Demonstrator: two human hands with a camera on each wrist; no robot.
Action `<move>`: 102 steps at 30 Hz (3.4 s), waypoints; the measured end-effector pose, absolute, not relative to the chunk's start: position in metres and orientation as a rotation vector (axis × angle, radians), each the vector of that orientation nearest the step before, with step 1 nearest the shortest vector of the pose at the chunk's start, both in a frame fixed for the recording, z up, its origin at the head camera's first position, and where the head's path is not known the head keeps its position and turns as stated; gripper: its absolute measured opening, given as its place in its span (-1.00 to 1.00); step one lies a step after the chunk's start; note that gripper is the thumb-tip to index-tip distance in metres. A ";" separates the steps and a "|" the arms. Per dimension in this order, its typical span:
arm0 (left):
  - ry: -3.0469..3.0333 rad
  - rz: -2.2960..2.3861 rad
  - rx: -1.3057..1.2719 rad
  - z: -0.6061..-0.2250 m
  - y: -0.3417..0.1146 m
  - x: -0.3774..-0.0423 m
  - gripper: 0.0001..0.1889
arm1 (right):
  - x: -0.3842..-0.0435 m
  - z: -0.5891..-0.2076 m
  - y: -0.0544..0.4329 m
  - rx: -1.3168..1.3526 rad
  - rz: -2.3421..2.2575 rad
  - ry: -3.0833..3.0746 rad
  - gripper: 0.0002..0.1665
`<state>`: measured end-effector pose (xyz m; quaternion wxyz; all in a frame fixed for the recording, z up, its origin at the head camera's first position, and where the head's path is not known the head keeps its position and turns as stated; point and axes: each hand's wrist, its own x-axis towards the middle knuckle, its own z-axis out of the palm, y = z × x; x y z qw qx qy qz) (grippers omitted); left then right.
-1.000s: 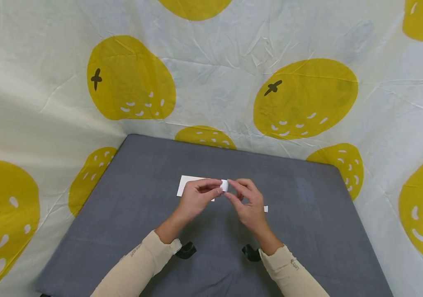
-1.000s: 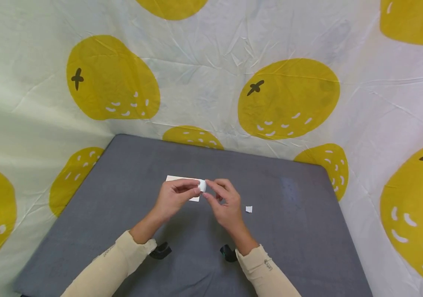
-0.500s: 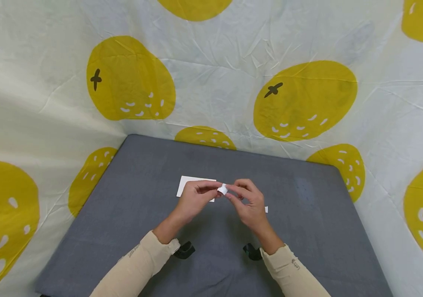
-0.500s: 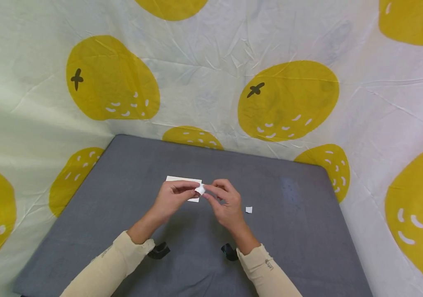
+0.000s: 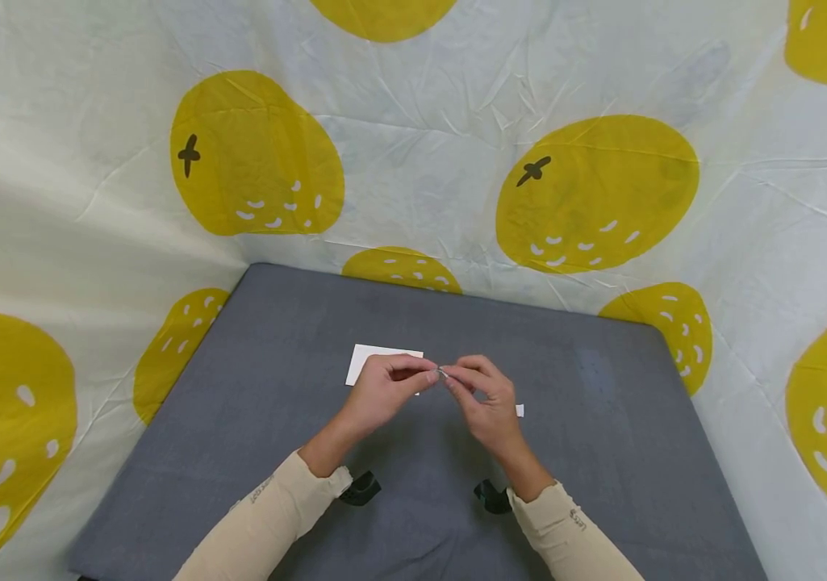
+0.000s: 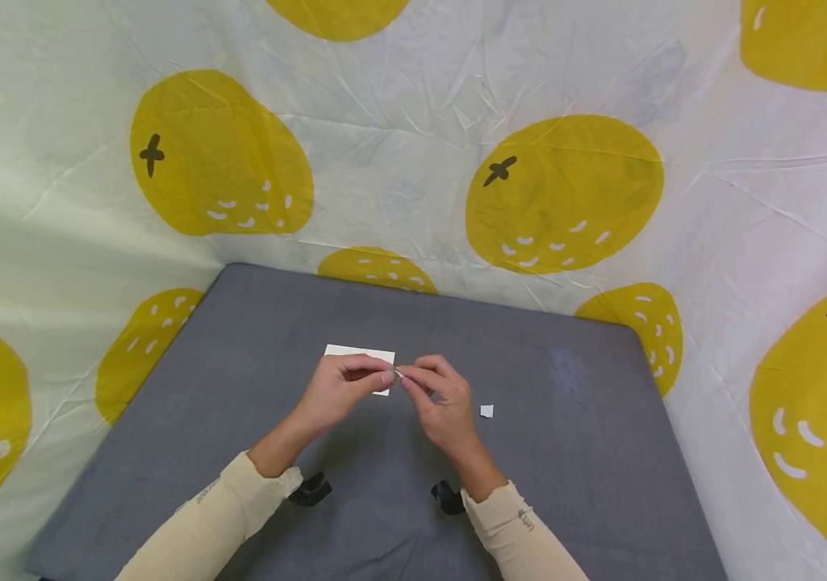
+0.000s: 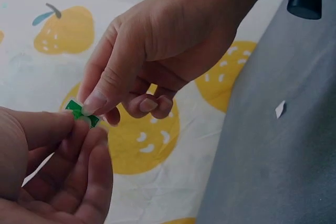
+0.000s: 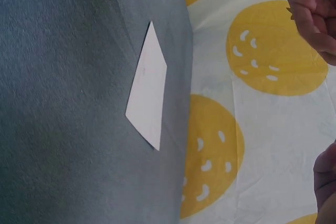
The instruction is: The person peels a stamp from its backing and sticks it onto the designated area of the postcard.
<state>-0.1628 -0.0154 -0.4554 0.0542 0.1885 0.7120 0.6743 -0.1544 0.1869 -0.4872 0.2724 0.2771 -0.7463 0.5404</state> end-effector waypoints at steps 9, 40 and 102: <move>2.370 1.930 0.626 -0.452 -0.013 -0.163 -0.90 | -0.148 -0.486 0.185 0.672 1.588 -2.068 -0.79; 2.327 1.909 0.506 -0.447 -0.009 -0.168 -0.79 | -0.142 -0.469 0.180 0.639 1.905 -2.089 -0.77; 2.595 1.763 0.514 -0.475 -0.041 -0.192 -0.81 | -0.153 -0.471 0.177 0.320 2.115 -2.208 -0.76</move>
